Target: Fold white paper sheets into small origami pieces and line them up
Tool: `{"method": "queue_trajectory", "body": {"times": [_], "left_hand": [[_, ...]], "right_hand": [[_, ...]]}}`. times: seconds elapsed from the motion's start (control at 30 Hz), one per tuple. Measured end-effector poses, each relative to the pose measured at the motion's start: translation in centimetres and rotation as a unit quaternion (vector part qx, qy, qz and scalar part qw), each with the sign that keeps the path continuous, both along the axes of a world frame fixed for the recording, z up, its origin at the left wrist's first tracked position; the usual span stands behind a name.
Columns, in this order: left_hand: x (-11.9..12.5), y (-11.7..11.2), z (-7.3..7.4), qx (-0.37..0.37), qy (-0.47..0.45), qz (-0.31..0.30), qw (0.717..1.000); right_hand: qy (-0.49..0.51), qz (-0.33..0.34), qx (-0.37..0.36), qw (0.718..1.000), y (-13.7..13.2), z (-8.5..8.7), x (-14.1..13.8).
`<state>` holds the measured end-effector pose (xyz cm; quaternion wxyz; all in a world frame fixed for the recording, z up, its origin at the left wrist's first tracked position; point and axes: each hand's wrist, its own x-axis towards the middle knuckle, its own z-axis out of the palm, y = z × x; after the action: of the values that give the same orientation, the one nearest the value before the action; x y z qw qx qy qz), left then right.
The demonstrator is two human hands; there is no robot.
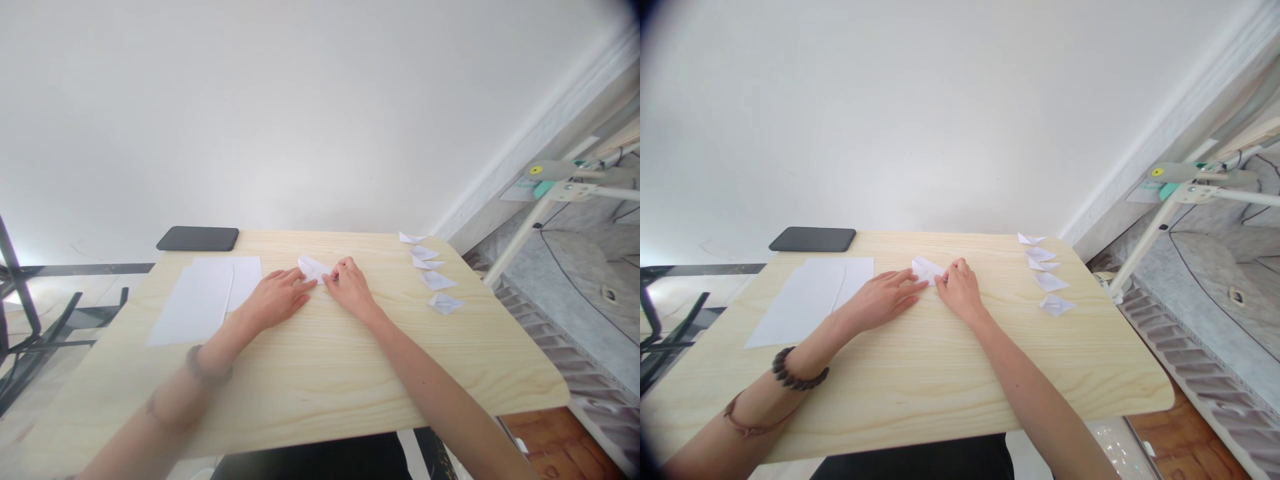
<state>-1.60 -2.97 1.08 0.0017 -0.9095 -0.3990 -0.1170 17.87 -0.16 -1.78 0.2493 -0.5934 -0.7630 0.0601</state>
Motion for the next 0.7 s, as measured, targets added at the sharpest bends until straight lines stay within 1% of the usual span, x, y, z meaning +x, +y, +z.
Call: {"method": "queue_trajectory", "body": {"times": [0.33, 0.43, 0.53, 0.63, 0.7], "left_hand": [[0.16, -0.14, 0.08, 0.012, 0.020, -0.001, 1.000], [0.28, -0.18, 0.06, 0.015, 0.024, 0.003, 1.000], [0.34, -0.21, 0.14, 0.016, 0.023, 0.007, 1.000], [0.35, -0.23, 0.25, 0.018, 0.025, 0.008, 0.999], [0.33, -0.22, 0.26, 0.018, 0.028, 0.007, 0.999]], "right_hand": [[-0.012, -0.008, -0.014, 1.000, -0.14, 0.30, -0.23], [0.006, -0.015, 0.009, 1.000, -0.37, 0.21, -0.30], [0.028, -0.004, 0.025, 0.999, -0.61, 0.09, -0.33], [0.040, 0.006, 0.018, 0.999, -0.62, -0.04, -0.27], [0.052, 0.008, 0.001, 0.999, -0.46, -0.06, -0.13]]}}
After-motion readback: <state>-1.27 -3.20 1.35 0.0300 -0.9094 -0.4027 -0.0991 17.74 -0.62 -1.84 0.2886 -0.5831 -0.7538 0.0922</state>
